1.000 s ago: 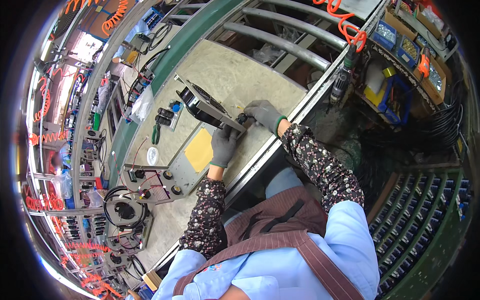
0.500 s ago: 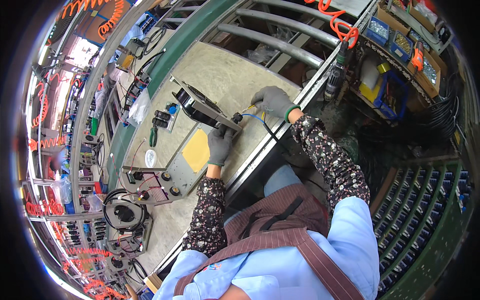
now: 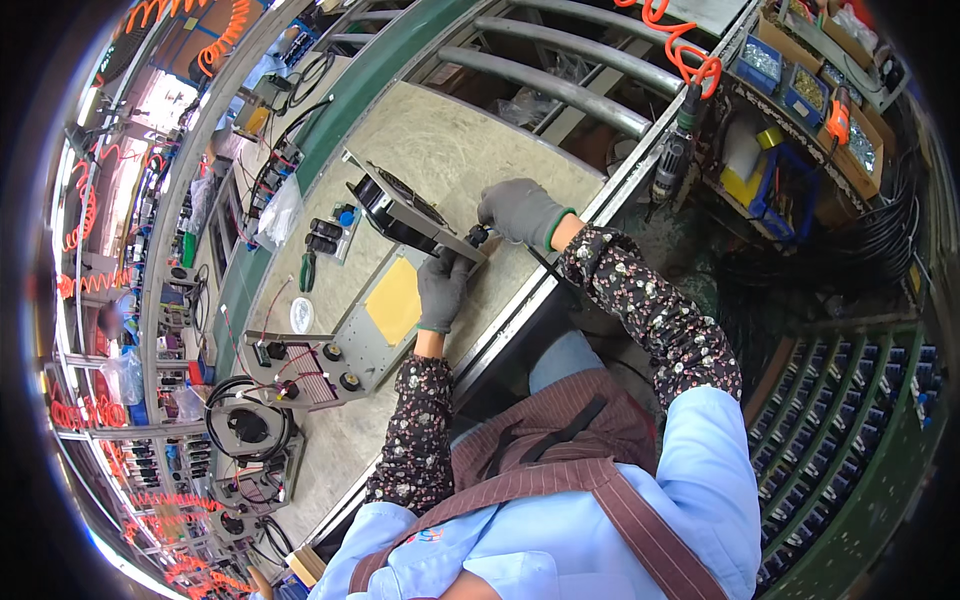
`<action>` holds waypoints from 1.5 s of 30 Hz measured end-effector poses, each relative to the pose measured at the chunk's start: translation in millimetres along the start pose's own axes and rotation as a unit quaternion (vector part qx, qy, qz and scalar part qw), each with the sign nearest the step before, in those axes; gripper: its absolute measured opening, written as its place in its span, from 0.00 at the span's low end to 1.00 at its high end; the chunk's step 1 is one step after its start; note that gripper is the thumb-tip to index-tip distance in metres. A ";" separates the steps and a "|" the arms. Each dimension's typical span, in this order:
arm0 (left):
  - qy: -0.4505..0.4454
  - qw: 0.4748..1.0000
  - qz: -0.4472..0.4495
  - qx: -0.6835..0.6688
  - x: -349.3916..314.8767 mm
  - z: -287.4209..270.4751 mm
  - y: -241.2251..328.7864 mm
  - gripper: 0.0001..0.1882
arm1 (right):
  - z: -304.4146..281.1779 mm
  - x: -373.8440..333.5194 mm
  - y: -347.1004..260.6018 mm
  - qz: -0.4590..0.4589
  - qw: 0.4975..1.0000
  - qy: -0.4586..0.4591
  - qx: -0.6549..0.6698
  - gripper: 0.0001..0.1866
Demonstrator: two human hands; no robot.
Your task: Assembling the internal wiring and components of an ARC industrial welder.
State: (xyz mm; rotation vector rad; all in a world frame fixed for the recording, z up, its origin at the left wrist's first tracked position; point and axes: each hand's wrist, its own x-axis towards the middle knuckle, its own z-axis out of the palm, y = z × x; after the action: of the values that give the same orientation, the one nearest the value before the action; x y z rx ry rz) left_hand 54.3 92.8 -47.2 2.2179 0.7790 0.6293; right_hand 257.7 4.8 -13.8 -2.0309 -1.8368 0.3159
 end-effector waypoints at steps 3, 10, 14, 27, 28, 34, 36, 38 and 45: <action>0.000 1.000 -0.018 -0.004 -0.7 -0.1 0.5 0.10 | 1.6 -4.5 0.8 0.064 0.988 -0.026 0.139 0.15; -0.009 0.999 -0.022 -0.036 6.2 -7.4 10.6 0.16 | 0.4 -34.9 -8.2 0.115 0.981 -0.097 0.125 0.24; -0.087 0.995 -0.024 -0.045 8.2 -14.8 14.8 0.21 | -7.2 3.2 -7.9 -0.017 0.994 -0.109 0.023 0.19; -0.050 0.995 0.083 0.011 15.4 -12.6 -4.1 0.18 | -24.9 -155.7 6.5 0.192 0.812 -0.021 0.550 0.13; -0.045 0.996 0.076 0.004 19.0 -14.2 -6.8 0.18 | -35.2 -200.1 15.0 0.223 0.800 0.009 0.558 0.12; -0.108 0.993 0.025 -0.031 35.3 -18.3 -9.5 0.13 | -76.4 -369.7 44.1 0.285 0.685 0.337 0.580 0.14; -0.117 0.993 -0.005 0.017 31.3 -24.4 -9.7 0.14 | -97.9 -367.6 48.1 0.388 0.723 0.320 0.474 0.14; -0.085 0.994 -0.022 0.057 22.2 -41.8 -13.4 0.14 | -114.2 -334.2 49.3 0.363 0.752 0.283 0.471 0.14; 0.059 0.980 -0.165 0.098 -79.9 -155.8 9.1 0.14 | -121.8 -161.1 31.9 0.345 0.860 0.051 0.373 0.11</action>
State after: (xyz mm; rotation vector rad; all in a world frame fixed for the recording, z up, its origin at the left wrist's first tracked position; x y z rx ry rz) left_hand -95.7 102.7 43.0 2.1680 1.2863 0.5404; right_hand 317.5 -172.6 68.4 -1.9508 -0.6527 0.9227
